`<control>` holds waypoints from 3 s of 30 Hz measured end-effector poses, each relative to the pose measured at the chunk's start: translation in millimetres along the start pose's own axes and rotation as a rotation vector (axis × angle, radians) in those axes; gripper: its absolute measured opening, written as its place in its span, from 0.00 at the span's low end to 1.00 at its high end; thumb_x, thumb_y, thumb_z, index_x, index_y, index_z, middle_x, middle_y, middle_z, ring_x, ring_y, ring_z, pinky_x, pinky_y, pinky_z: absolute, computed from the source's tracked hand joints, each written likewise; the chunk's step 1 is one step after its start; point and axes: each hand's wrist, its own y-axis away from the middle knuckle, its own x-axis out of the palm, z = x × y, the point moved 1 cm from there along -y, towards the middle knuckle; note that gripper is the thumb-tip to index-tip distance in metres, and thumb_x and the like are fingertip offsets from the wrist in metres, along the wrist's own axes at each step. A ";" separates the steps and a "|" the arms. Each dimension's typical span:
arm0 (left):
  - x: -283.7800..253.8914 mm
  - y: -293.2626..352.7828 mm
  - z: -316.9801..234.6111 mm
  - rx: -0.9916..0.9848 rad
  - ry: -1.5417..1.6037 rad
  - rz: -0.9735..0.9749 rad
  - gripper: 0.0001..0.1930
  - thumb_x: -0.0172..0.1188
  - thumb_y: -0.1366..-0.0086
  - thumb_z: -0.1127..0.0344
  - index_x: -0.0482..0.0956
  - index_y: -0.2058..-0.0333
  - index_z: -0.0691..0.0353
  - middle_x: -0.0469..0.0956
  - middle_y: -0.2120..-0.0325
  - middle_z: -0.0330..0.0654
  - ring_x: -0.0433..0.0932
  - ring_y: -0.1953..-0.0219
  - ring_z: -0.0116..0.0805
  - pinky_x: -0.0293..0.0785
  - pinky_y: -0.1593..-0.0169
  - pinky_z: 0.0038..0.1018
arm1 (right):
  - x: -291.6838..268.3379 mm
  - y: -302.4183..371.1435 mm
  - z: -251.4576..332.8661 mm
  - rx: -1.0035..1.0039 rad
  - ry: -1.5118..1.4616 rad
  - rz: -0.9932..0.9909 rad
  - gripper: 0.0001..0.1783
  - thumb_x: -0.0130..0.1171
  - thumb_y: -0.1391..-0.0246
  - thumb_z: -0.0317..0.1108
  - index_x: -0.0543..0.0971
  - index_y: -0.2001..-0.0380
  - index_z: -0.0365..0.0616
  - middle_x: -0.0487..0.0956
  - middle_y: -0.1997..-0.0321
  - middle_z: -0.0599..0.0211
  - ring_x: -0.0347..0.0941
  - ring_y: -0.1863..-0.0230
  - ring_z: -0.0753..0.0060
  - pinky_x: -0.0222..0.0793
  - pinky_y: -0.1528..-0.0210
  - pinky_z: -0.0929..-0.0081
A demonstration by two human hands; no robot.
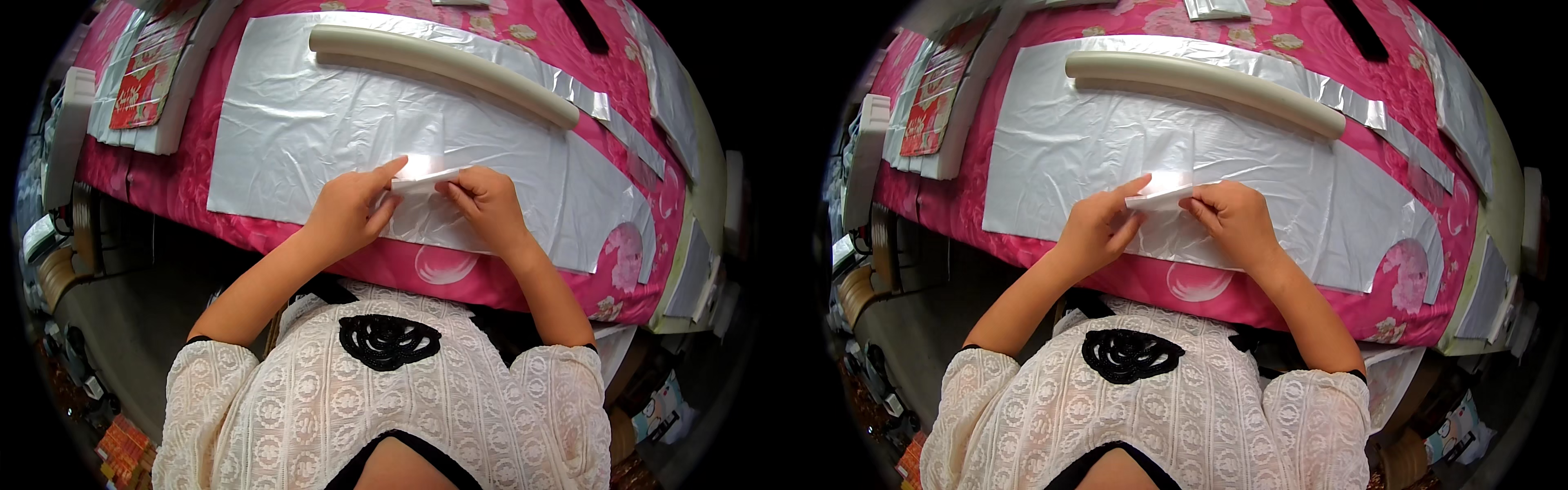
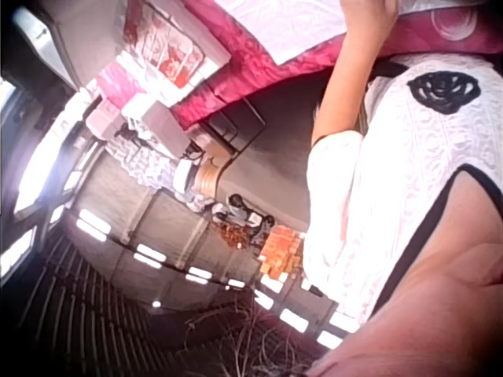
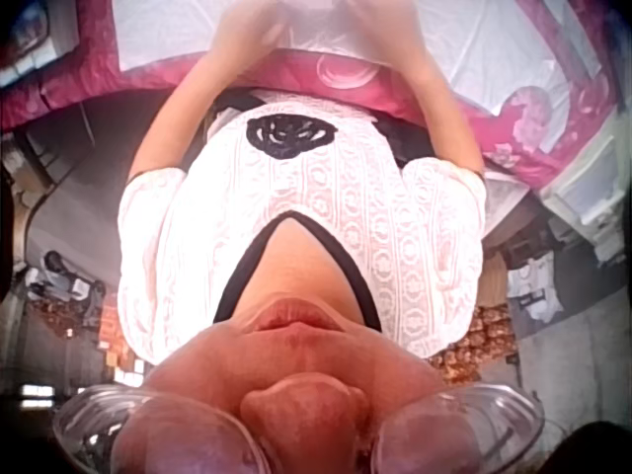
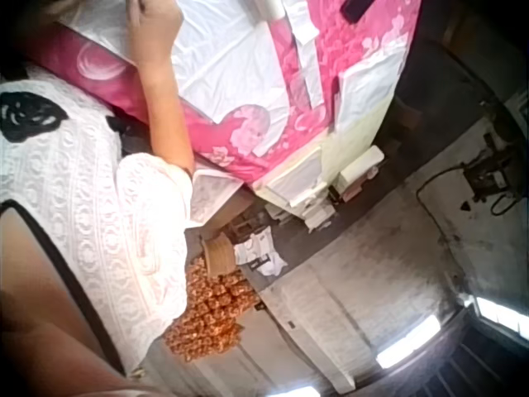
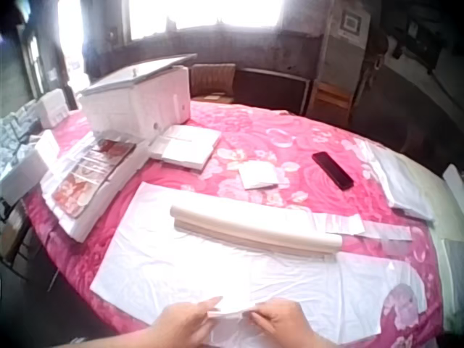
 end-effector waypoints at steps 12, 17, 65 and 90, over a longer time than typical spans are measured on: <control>-7.1 -26.7 0.3 -0.194 -0.085 -0.148 0.29 0.60 0.44 0.72 0.63 0.44 0.68 0.75 0.63 0.46 0.78 0.66 0.31 0.73 0.65 0.26 | -11.0 -49.3 2.4 0.600 -0.307 0.224 0.18 0.53 0.45 0.38 0.77 0.81 0.35 0.75 0.84 0.67 0.72 0.83 0.78 0.67 0.77 0.79; 15.3 -26.6 1.6 0.329 -0.365 -0.094 0.32 0.61 0.47 0.67 0.62 0.44 0.68 0.66 0.48 0.52 0.67 0.46 0.47 0.66 0.47 0.37 | -13.6 -56.3 2.8 0.612 -0.323 0.287 0.18 0.55 0.46 0.38 0.76 0.83 0.35 0.74 0.85 0.67 0.71 0.83 0.79 0.67 0.79 0.80; -55.8 99.7 -6.1 -0.425 0.081 -0.111 0.09 0.64 0.50 0.73 0.80 0.67 0.65 0.80 0.75 0.44 0.79 0.73 0.30 0.73 0.69 0.24 | 73.4 -21.6 76.5 -0.758 0.408 0.250 0.08 0.63 0.60 0.36 0.76 0.78 0.45 0.70 0.45 0.60 0.51 0.33 0.56 0.29 0.35 0.39; -47.7 43.9 -14.2 -0.048 0.043 -0.078 0.21 0.60 0.51 0.78 0.73 0.55 0.65 0.76 0.56 0.49 0.77 0.58 0.43 0.74 0.56 0.30 | -73.5 -71.9 -35.1 -0.172 0.434 -0.118 0.26 0.61 0.52 0.42 0.73 0.50 0.42 0.74 0.55 0.58 0.67 0.53 0.54 0.62 0.49 0.65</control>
